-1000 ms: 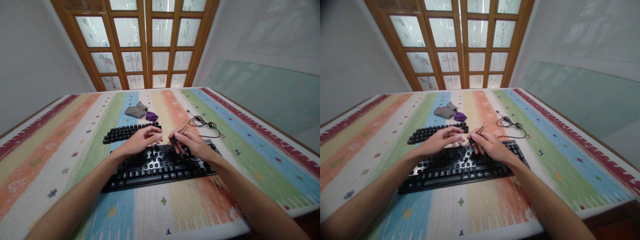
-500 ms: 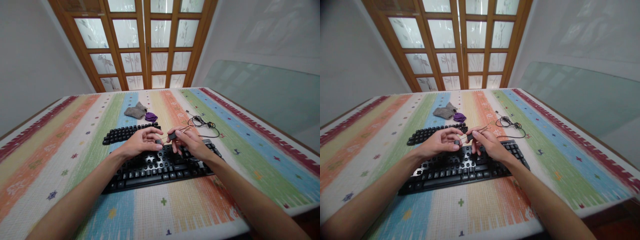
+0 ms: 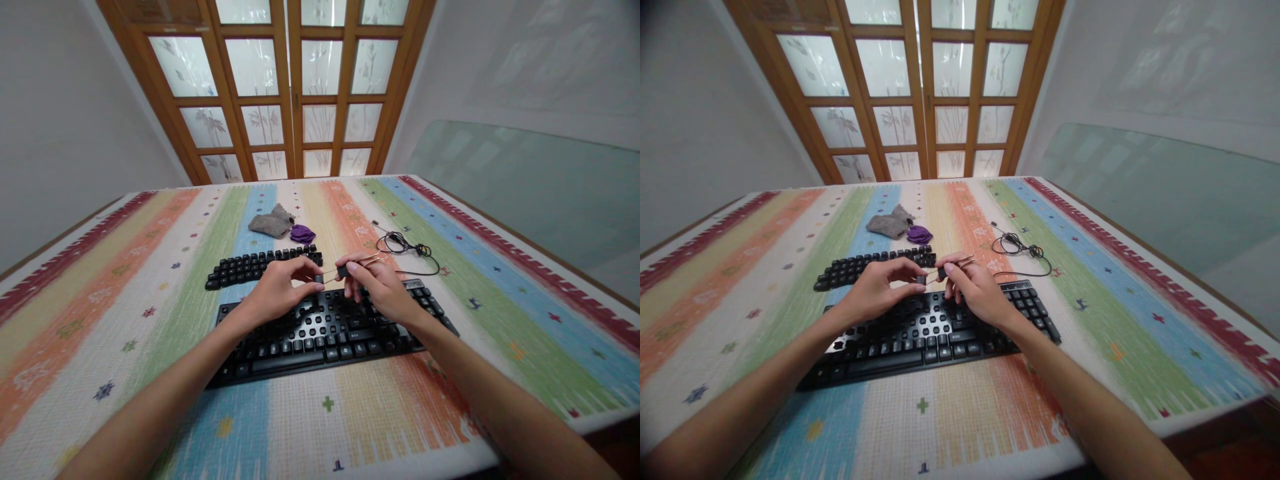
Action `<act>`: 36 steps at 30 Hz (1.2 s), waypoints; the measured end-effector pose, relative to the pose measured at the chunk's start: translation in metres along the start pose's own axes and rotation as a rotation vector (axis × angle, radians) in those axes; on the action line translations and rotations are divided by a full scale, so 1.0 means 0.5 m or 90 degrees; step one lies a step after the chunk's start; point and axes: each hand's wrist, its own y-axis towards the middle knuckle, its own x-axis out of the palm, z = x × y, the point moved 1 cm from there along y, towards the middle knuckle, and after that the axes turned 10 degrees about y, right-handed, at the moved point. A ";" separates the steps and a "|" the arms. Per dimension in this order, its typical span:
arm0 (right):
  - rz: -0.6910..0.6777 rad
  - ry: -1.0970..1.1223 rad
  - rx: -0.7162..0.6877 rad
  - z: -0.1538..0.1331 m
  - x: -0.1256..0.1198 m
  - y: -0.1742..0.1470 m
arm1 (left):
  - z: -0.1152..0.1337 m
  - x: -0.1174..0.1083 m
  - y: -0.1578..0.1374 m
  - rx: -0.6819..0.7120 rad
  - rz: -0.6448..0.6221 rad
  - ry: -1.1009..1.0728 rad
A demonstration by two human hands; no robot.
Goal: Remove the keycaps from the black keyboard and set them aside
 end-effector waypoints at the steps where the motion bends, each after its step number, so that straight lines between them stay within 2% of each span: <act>1: 0.002 -0.016 -0.003 0.000 0.001 -0.001 | 0.001 -0.002 0.000 0.021 0.007 0.044; 4: 0.004 -0.088 -0.012 -0.001 0.003 -0.002 | 0.003 -0.007 0.001 0.088 0.020 0.146; 8: -0.005 -0.193 -0.041 -0.005 0.010 -0.004 | -0.005 -0.008 0.001 0.138 0.017 0.194; 12: -0.005 -0.235 -0.056 -0.007 0.021 -0.006 | -0.016 -0.002 -0.002 0.159 0.041 0.245; 19: 0.036 -0.281 -0.107 -0.010 0.024 -0.008 | -0.017 0.009 -0.005 0.252 0.095 0.320; 22: 0.043 -0.258 -0.110 -0.010 0.023 -0.008 | -0.012 0.005 -0.006 0.286 0.102 0.347; 29: 0.096 -0.073 -0.019 -0.004 0.000 0.010 | 0.001 -0.017 -0.007 0.309 0.144 0.352; 33: 0.124 -0.045 -0.031 -0.022 -0.032 0.010 | -0.023 -0.020 0.003 0.281 0.144 0.366; 36: 0.150 -0.069 -0.042 -0.040 -0.057 -0.006 | -0.050 -0.010 0.014 0.265 0.097 0.419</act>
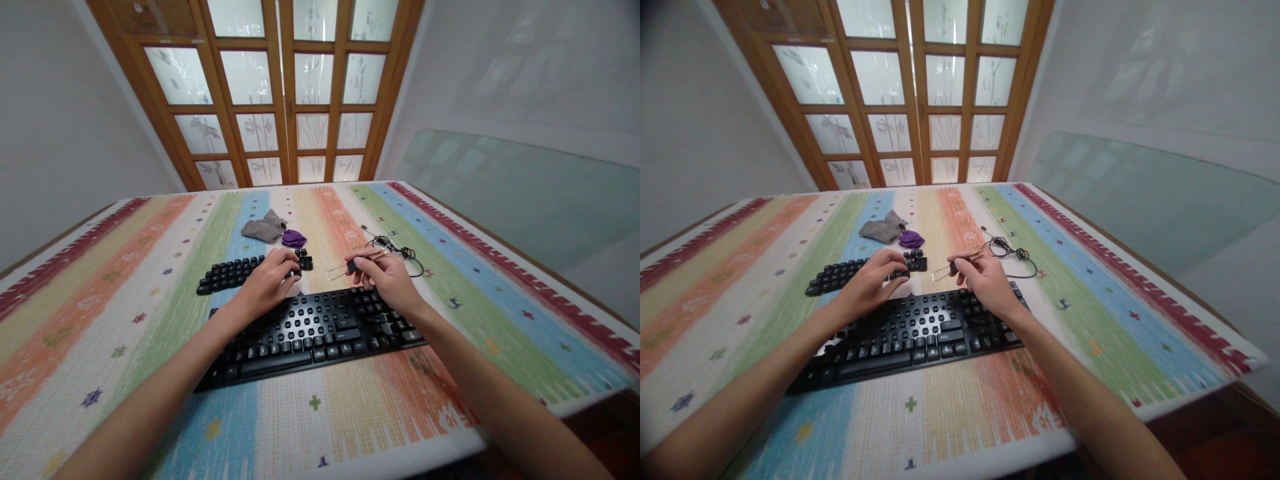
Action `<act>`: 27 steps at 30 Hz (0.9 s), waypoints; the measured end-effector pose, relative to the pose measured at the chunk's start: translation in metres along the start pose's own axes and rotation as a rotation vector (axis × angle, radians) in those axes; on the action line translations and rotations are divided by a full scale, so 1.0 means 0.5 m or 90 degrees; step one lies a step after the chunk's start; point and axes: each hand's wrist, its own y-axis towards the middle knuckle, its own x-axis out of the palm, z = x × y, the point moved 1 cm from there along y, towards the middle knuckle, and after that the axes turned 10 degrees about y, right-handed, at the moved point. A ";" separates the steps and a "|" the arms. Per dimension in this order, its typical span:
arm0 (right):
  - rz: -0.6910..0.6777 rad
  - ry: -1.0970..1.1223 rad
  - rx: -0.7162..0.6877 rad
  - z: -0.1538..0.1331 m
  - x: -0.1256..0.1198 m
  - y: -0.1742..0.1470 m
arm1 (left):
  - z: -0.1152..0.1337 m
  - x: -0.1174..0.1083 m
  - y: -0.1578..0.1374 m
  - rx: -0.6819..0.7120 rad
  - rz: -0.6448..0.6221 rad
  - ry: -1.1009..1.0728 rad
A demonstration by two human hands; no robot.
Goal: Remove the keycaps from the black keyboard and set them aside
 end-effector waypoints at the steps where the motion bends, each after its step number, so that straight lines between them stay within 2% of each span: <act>1: 0.006 -0.010 -0.003 -0.005 -0.010 -0.005 | -0.004 0.009 0.000 0.001 -0.021 0.018; 7: 0.040 -0.069 -0.016 -0.032 -0.055 -0.045 | -0.021 0.045 0.010 0.027 -0.119 0.100; 12: 0.037 -0.198 -0.113 -0.067 -0.069 -0.075 | -0.034 0.059 0.012 0.030 -0.158 0.139; 16: -0.010 -0.269 -0.182 -0.083 -0.064 -0.093 | -0.041 0.063 0.008 0.024 -0.155 0.137; 21: -0.066 -0.336 -0.186 -0.082 -0.052 -0.105 | -0.043 0.067 0.003 0.004 -0.130 0.118; 27: -0.090 -0.365 -0.217 -0.085 -0.044 -0.109 | -0.041 0.061 0.003 0.008 -0.123 0.135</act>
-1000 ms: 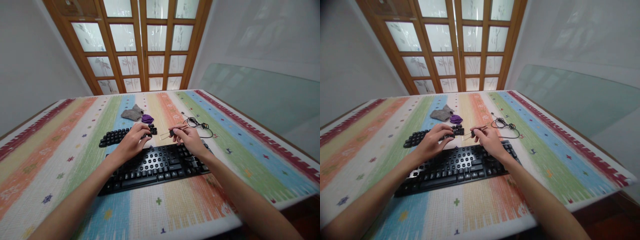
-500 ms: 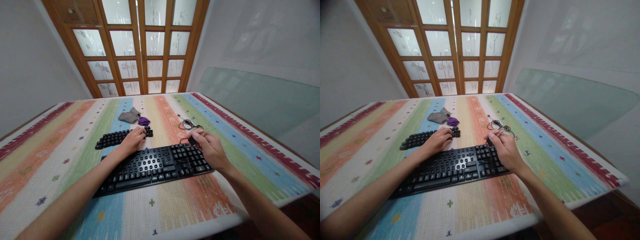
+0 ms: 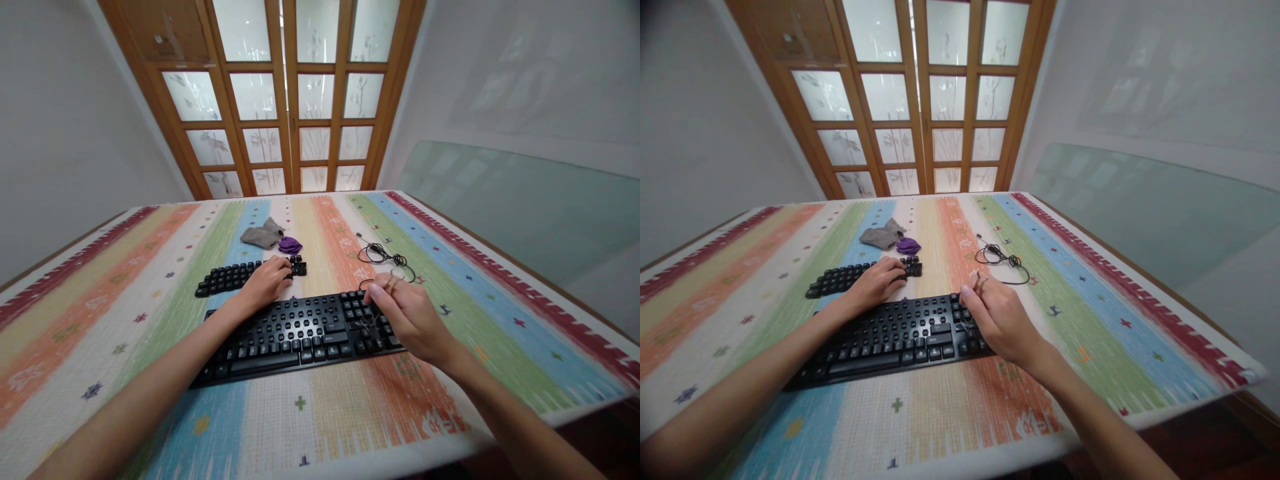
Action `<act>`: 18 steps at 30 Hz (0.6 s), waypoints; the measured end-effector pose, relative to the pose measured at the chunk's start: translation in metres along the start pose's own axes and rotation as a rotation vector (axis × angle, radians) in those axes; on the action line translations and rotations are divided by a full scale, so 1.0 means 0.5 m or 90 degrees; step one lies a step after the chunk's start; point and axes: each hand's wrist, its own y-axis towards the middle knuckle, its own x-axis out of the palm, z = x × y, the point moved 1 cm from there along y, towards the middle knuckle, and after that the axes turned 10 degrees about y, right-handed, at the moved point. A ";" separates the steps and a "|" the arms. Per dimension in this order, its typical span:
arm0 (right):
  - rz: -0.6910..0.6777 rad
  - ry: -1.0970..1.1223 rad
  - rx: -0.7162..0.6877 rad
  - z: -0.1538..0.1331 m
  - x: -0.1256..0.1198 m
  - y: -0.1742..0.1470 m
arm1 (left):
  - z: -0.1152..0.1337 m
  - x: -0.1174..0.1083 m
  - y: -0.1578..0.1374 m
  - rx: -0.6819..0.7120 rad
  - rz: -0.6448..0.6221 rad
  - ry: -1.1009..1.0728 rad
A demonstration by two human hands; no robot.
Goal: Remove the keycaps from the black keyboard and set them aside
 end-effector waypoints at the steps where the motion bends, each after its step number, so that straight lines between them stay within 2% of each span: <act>1: -0.003 -0.014 -0.004 -0.002 -0.001 0.000 | 0.001 -0.004 0.000 -0.003 0.007 -0.003; 4: -0.026 -0.051 0.006 -0.006 -0.006 0.002 | 0.010 -0.023 -0.003 -0.025 0.033 -0.034; 7: -0.093 -0.064 0.043 0.002 -0.002 0.001 | 0.042 -0.052 -0.010 -0.048 0.035 -0.118; 12: -0.283 -0.093 0.077 0.031 0.029 -0.004 | 0.131 -0.093 -0.024 -0.038 -0.073 -0.268; 15: -0.343 -0.134 0.123 0.043 0.049 -0.005 | 0.172 -0.097 -0.029 -0.038 -0.124 -0.312; 18: -0.382 -0.171 0.141 0.046 0.061 -0.007 | 0.192 -0.092 -0.031 -0.027 -0.150 -0.310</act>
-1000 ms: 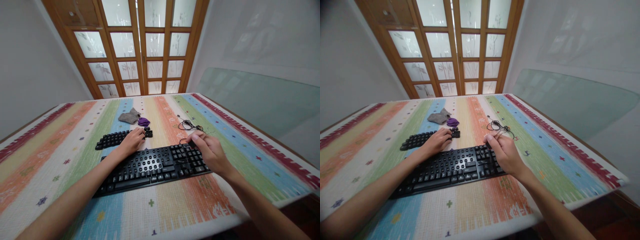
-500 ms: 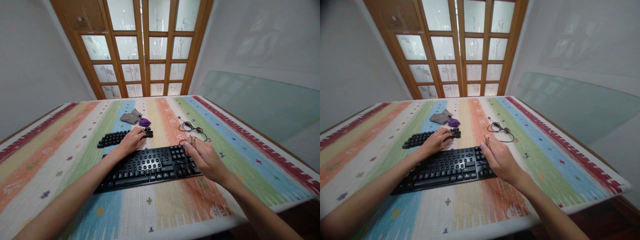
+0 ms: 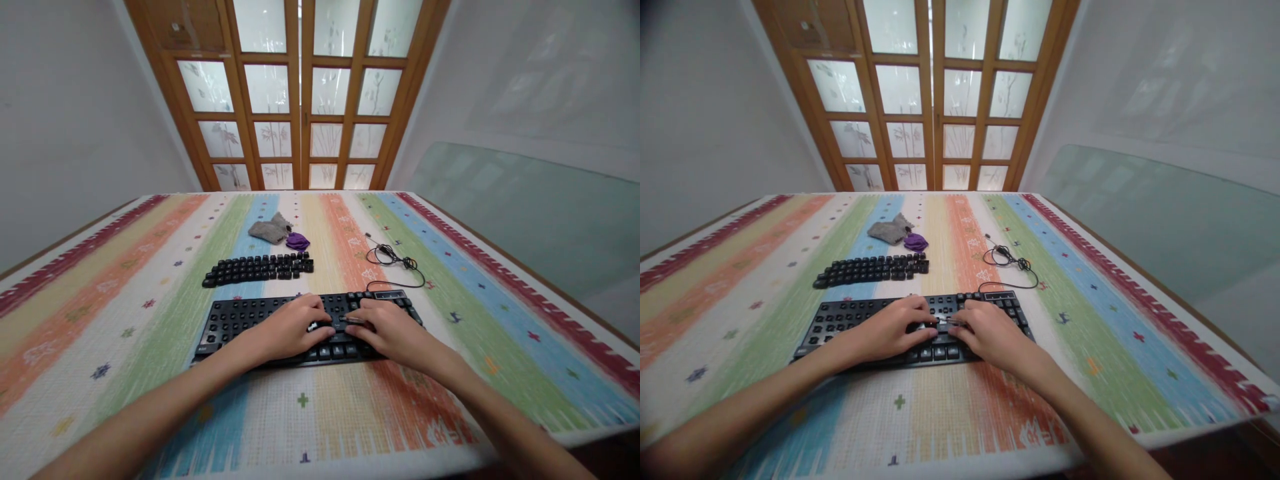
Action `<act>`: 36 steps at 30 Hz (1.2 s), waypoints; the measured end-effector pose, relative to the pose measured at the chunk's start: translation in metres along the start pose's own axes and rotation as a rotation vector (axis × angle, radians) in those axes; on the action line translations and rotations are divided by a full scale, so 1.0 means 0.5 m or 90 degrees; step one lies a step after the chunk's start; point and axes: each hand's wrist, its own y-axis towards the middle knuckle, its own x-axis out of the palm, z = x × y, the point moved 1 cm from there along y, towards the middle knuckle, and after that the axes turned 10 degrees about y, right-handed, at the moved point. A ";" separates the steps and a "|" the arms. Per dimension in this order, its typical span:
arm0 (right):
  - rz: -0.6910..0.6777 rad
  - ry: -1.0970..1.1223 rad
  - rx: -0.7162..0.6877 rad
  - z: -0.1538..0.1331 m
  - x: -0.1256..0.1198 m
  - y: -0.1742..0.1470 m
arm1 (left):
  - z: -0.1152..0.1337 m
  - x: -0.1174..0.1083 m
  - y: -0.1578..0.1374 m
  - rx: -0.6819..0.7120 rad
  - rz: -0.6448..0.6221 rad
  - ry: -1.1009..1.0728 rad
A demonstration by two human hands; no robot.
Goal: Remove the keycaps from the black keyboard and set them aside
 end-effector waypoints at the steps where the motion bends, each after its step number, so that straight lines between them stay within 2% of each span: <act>1: -0.011 -0.015 0.004 -0.001 0.003 0.000 | 0.003 0.003 0.001 0.002 -0.004 0.011; 8: -0.027 -0.034 0.022 0.002 0.015 -0.001 | 0.013 0.014 0.007 0.007 0.008 0.077; 15: -0.011 0.009 0.011 0.010 0.009 0.012 | 0.003 0.022 0.016 0.043 0.008 0.046; 22: -0.039 -0.010 0.016 0.009 0.001 0.027 | -0.007 0.018 0.020 0.057 -0.017 0.049; 27: -0.058 -0.027 -0.013 0.008 -0.002 0.027 | -0.004 0.022 0.016 0.069 0.013 0.046; 32: -0.076 -0.024 -0.071 0.017 -0.007 0.029 | 0.004 0.028 0.015 0.097 0.044 0.118; 36: -0.097 -0.088 -0.084 0.015 -0.008 0.032 | 0.006 0.035 0.019 0.110 0.064 0.141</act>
